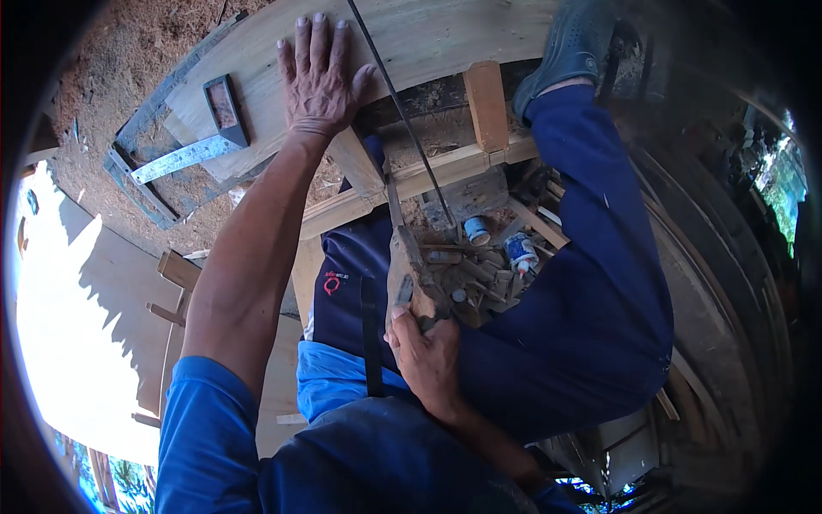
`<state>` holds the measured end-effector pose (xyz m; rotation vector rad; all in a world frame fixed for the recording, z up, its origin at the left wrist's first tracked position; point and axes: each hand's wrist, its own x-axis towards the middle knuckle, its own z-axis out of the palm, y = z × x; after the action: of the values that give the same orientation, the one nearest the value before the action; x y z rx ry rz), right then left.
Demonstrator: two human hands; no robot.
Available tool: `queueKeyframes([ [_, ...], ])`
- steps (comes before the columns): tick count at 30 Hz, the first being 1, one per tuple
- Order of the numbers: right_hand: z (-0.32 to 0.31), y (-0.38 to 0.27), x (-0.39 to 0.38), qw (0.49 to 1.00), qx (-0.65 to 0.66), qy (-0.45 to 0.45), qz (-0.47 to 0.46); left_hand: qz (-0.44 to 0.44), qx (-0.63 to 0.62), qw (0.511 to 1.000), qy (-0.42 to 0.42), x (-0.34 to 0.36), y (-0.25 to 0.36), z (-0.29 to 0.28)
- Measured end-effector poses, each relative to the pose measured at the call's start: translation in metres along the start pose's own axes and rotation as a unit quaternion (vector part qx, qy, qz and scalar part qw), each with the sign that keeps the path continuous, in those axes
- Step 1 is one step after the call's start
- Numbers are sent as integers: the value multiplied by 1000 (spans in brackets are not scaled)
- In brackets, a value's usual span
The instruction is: The person uses a handsaw to cut wooden pieces and then uses a hammer to drive a nail into a joint to assemble a wooden frame.
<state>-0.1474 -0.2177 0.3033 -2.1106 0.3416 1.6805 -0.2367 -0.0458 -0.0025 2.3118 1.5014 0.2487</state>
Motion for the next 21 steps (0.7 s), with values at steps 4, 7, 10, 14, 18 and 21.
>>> queueKeyframes([
  [4,4,12,14,1000,-20,3,-9,-12,0,1000,-17,-5,-1,-1],
  [7,1,15,17,999,16,13,24,-17,-6,1000,-23,-2,-4,-3],
  [10,-12,54,51,996,88,-18,2,-20,-14,999,-31,2,2,0],
  [14,-4,25,47,997,69,-21,7,-23,-12,999,-40,-6,0,-1],
  [18,-4,46,36,985,-105,17,-137,-24,4,998,-50,-3,0,-1],
  [21,3,56,73,987,-124,35,-96,-20,-4,999,-42,-2,3,0],
])
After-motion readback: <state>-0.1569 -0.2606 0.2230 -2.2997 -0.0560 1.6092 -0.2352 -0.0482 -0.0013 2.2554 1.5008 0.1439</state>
